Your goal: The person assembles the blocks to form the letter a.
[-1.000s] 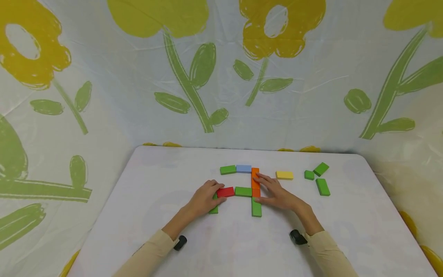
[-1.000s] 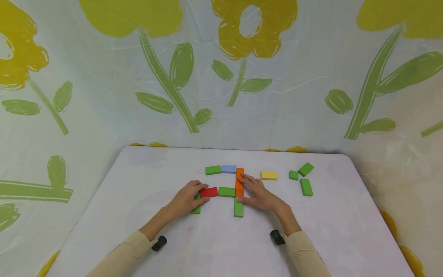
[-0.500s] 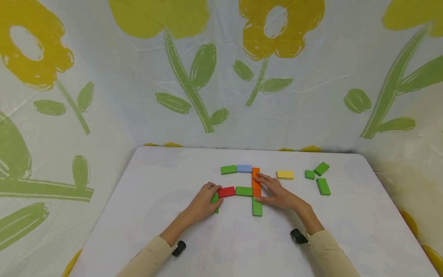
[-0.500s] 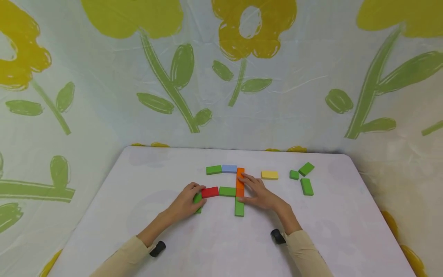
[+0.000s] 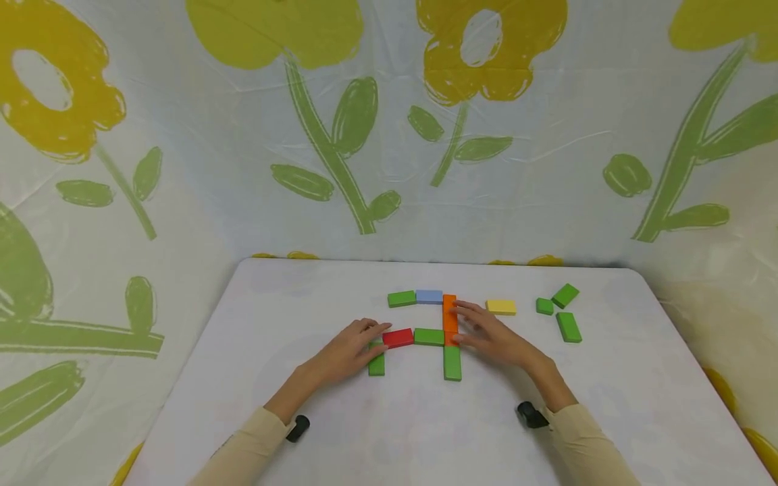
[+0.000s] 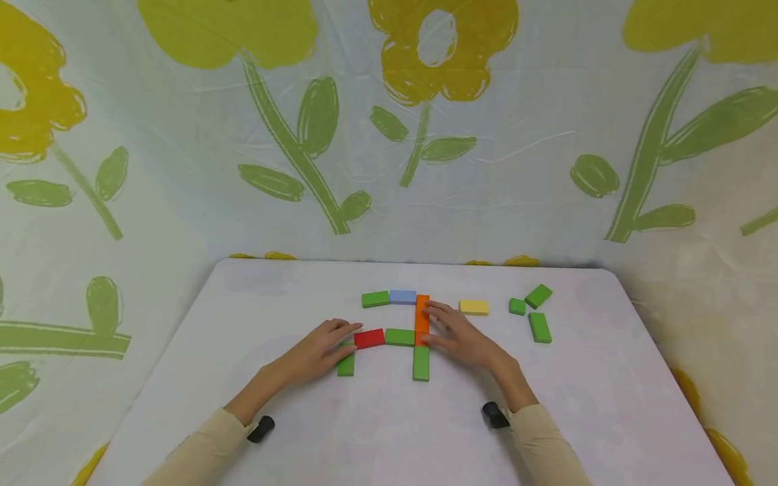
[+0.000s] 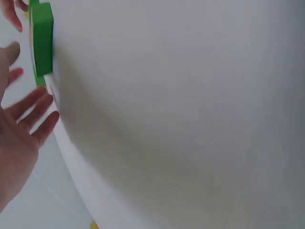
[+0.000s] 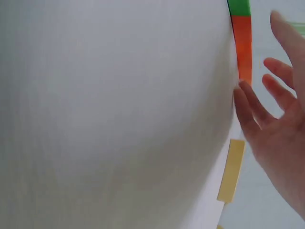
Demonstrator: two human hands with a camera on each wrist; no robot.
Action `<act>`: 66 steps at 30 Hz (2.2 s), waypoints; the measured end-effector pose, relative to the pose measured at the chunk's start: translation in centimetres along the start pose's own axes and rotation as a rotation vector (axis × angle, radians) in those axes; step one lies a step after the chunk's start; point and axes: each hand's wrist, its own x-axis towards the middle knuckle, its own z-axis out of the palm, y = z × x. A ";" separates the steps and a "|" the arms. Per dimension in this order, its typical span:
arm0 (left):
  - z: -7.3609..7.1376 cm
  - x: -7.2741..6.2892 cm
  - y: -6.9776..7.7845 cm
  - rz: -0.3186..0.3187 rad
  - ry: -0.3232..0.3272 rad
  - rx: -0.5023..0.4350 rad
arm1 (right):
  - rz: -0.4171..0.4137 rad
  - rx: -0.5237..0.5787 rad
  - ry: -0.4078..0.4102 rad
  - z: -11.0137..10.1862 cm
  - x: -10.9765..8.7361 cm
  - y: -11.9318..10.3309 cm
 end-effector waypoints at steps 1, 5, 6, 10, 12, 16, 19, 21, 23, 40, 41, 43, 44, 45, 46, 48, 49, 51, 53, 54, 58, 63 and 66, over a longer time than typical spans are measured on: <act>-0.2 -0.1 -0.4 0.014 -0.024 0.016 | -0.012 -0.017 0.026 -0.2 -0.1 0.0; -0.8 -0.5 -1.7 0.031 -0.132 0.093 | -0.044 -0.132 0.150 -1.1 -0.2 0.4; -0.9 -0.5 -2.0 0.035 -0.152 0.102 | -0.044 -0.157 0.186 -1.4 -0.3 0.5; -1.0 -0.6 -2.6 0.046 -0.197 0.122 | -0.028 -0.223 0.303 -2.8 -0.6 1.4; -1.0 -0.6 -2.7 0.049 -0.206 0.131 | -0.009 -0.240 0.326 -3.4 -0.8 1.8; -0.8 -0.6 -3.0 0.058 -0.212 0.166 | 0.038 -0.249 0.311 -4.4 -1.2 2.7; -0.7 -0.6 -3.1 0.066 -0.205 0.181 | 0.062 -0.249 0.289 -4.8 -1.5 3.5; -0.8 -0.6 -3.2 0.072 -0.200 0.184 | 0.065 -0.250 0.275 -4.9 -1.6 4.0; -0.9 -0.5 -3.0 0.077 -0.197 0.181 | 0.068 -0.252 0.265 -5.0 -1.7 4.4; -1.4 -0.4 -2.7 0.061 -0.243 0.181 | 0.108 -0.199 0.272 -4.8 -2.3 4.4; -1.5 -0.4 -2.7 0.062 -0.244 0.183 | 0.121 -0.184 0.278 -4.8 -2.4 4.2; -1.5 -0.4 -2.7 0.066 -0.245 0.180 | 0.144 -0.155 0.290 -4.7 -2.5 3.8; -1.6 -0.4 -2.6 0.066 -0.246 0.175 | 0.156 -0.141 0.295 -4.8 -2.5 3.6; -1.6 -0.3 -2.6 0.066 -0.246 0.172 | 0.164 -0.126 0.300 -4.8 -2.6 3.4; -1.7 -0.3 -2.5 0.065 -0.247 0.166 | 0.170 -0.119 0.307 -4.8 -2.6 3.2; -1.7 -0.3 -2.4 0.058 -0.249 0.157 | 0.171 -0.112 0.315 -4.8 -2.8 2.8; -1.7 -0.3 -2.4 0.056 -0.249 0.151 | 0.170 -0.110 0.317 -4.8 -2.8 2.6; -1.7 -0.3 -2.4 0.052 -0.253 0.148 | 0.161 -0.111 0.320 -4.7 -3.0 2.4; -1.7 -0.3 -2.4 0.055 -0.254 0.142 | 0.162 -0.117 0.323 -4.6 -3.2 2.2; -1.6 -0.2 -2.4 0.056 -0.253 0.139 | 0.163 -0.121 0.325 -4.5 -3.3 2.1; -1.7 -0.1 -2.5 0.056 -0.259 0.131 | 0.168 -0.132 0.349 -4.0 -3.6 1.6; -1.8 0.0 -2.6 0.053 -0.266 0.133 | 0.183 -0.089 0.348 -3.5 -4.1 0.4; -1.8 -0.1 -2.6 0.055 -0.260 0.136 | 0.220 -0.046 0.314 -3.2 -4.3 -0.7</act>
